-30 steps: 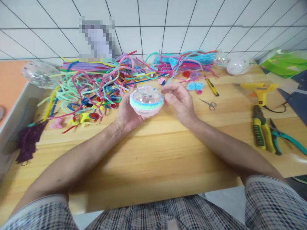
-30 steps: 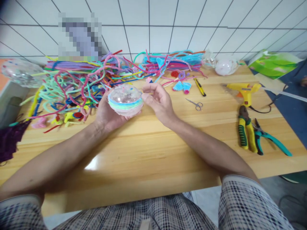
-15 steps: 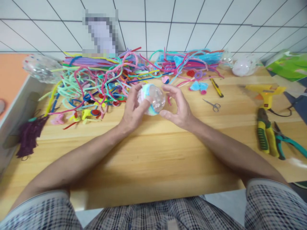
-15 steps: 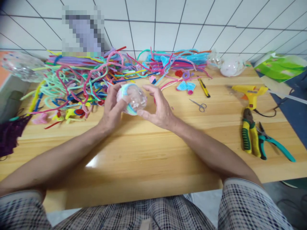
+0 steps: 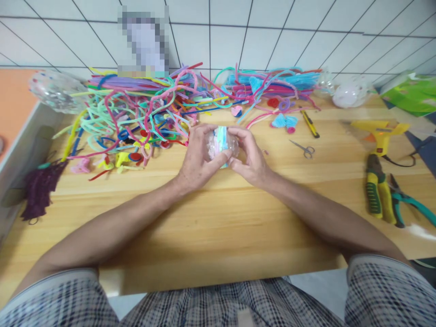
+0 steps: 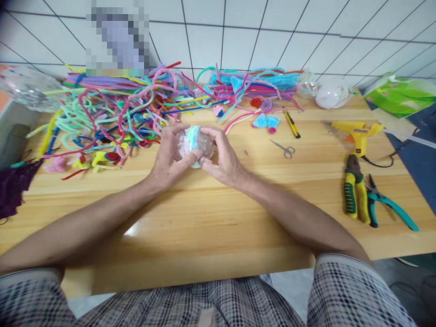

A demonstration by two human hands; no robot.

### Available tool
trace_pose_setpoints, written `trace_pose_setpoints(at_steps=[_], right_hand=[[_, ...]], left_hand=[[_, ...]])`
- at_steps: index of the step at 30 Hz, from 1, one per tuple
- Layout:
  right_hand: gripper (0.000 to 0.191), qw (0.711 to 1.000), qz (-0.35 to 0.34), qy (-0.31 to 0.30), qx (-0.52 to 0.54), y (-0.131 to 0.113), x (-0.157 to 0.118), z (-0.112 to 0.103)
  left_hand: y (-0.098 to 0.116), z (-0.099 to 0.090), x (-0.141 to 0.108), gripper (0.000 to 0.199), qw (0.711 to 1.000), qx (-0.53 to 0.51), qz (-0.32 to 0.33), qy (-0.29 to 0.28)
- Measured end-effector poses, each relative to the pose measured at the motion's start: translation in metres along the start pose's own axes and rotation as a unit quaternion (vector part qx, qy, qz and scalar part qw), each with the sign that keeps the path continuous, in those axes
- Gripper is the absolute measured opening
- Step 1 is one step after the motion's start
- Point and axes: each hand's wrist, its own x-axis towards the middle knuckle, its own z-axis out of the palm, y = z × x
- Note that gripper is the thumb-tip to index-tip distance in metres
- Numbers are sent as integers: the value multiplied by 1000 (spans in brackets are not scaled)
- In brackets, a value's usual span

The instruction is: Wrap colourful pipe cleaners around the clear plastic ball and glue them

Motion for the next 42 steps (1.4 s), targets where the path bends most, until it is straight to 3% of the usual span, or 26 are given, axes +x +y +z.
trace_pose_setpoints(at_steps=[12, 19, 23, 26, 30, 36, 42], right_hand=[[74, 999, 28, -42, -9, 2, 9, -12], [76, 999, 22, -29, -27, 1, 6, -8], [84, 997, -22, -18, -76, -3, 6, -12], [75, 991, -70, -14, -112, -5, 8, -17], [55, 988, -78, -31, -129, -5, 8, -19], [66, 976, -137, -18, -171, -1, 5, -17], [63, 984, -92, -18, -150, -2, 3, -16]], left_hand=[[-10, 4, 1, 63, 988, -127, -93, -1], [-12, 4, 1, 63, 989, -114, -89, -14], [-10, 2, 3, 64, 991, -99, -86, -23], [-8, 0, 5, 65, 993, -73, -82, -32], [-6, -1, 7, 66, 994, -59, -88, -36], [-7, -1, 3, 64, 995, -53, -74, -39], [-8, -1, 1, 66, 996, -45, -69, -41]])
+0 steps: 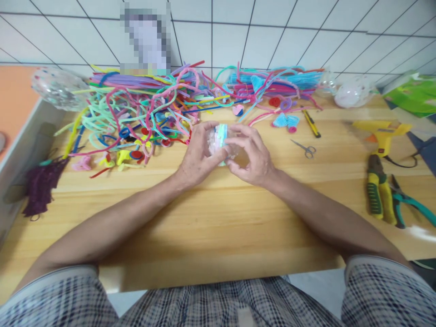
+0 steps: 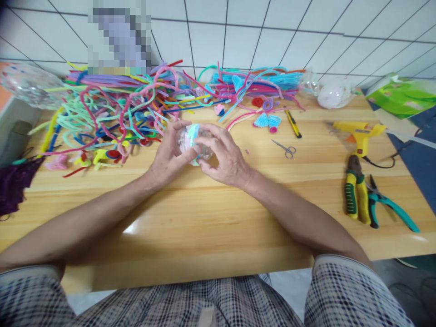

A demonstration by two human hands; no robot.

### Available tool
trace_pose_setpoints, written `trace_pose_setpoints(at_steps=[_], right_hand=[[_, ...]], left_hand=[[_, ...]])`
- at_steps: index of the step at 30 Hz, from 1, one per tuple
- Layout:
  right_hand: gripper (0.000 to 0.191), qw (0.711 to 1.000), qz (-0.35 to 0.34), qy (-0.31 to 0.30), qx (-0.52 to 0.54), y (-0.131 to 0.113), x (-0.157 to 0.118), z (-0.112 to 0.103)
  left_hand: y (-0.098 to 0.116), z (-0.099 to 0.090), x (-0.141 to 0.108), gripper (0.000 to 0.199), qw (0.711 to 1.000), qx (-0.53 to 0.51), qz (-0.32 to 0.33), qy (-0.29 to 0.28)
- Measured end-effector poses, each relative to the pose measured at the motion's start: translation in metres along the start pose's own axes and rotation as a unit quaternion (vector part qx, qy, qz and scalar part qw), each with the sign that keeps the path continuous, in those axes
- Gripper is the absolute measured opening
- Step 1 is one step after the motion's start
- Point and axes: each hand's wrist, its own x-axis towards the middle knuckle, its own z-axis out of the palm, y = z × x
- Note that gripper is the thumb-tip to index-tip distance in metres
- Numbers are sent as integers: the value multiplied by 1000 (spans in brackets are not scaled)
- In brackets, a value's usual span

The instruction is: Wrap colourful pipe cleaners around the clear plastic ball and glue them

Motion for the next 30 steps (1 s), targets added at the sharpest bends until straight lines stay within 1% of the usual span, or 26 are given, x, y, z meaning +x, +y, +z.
trace_pose_setpoints(at_steps=[2, 6, 13, 19, 24, 30], right_hand=[[64, 1000, -2, 6, 1, 0, 0, 0], [67, 999, -36, 25, -6, 0, 0, 2], [64, 1000, 1, 5, -2, -1, 0, 2], [64, 999, -26, 25, -12, -2, 0, 2], [62, 999, -21, 26, -22, -1, 0, 3], [59, 998, -25, 23, -52, 1, -1, 5]], left_hand=[[0, 0, 0, 67, 1000, 2, 1, -1], [-1, -1, 1, 70, 1000, -2, 12, -6], [-1, 0, 0, 75, 1000, -1, 22, -6], [3, -4, 1, 67, 999, 20, 39, -10], [4, -5, 1, 71, 999, 28, 37, -10], [-4, -3, 2, 71, 998, 27, 59, 2]])
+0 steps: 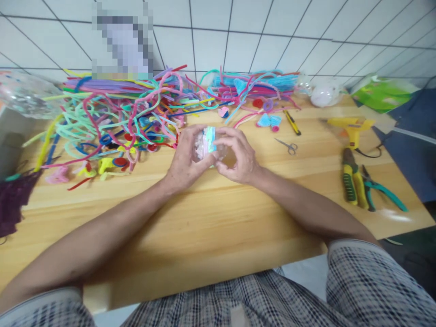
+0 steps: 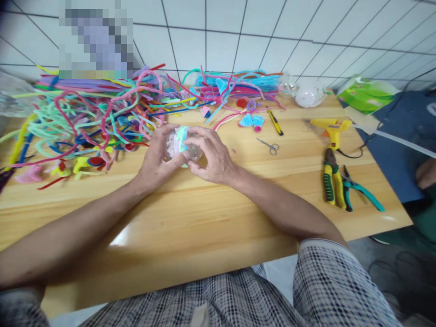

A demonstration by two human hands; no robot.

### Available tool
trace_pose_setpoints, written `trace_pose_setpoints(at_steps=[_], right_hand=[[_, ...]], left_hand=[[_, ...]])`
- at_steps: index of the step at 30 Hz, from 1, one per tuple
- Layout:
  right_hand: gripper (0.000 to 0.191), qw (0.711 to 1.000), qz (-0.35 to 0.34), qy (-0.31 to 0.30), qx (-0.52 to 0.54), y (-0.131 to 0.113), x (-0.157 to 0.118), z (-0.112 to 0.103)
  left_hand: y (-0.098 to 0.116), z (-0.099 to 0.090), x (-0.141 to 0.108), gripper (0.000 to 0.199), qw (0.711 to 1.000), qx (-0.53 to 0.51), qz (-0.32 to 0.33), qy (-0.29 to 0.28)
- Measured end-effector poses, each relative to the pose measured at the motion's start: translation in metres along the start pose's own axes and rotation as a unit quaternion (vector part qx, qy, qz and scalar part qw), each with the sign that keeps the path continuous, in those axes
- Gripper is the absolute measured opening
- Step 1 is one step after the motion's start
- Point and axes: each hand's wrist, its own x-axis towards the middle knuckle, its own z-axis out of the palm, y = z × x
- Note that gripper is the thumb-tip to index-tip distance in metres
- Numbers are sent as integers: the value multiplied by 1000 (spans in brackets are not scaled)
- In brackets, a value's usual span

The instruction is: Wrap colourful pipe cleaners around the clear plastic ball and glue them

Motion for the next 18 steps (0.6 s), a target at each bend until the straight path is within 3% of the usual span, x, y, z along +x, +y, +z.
trace_pose_setpoints(at_steps=[6, 12, 18], right_hand=[[51, 999, -14, 35, 24, 2, 9, -10], [37, 980, 144, 103, 92, -1, 20, -37], [38, 944, 294, 110, 104, -4, -13, -66]], left_hand=[[-3, 11, -1, 70, 998, 31, 47, 43], [-2, 15, 0, 68, 997, 45, 49, 41], [-2, 17, 0, 67, 996, 18, 58, 60]])
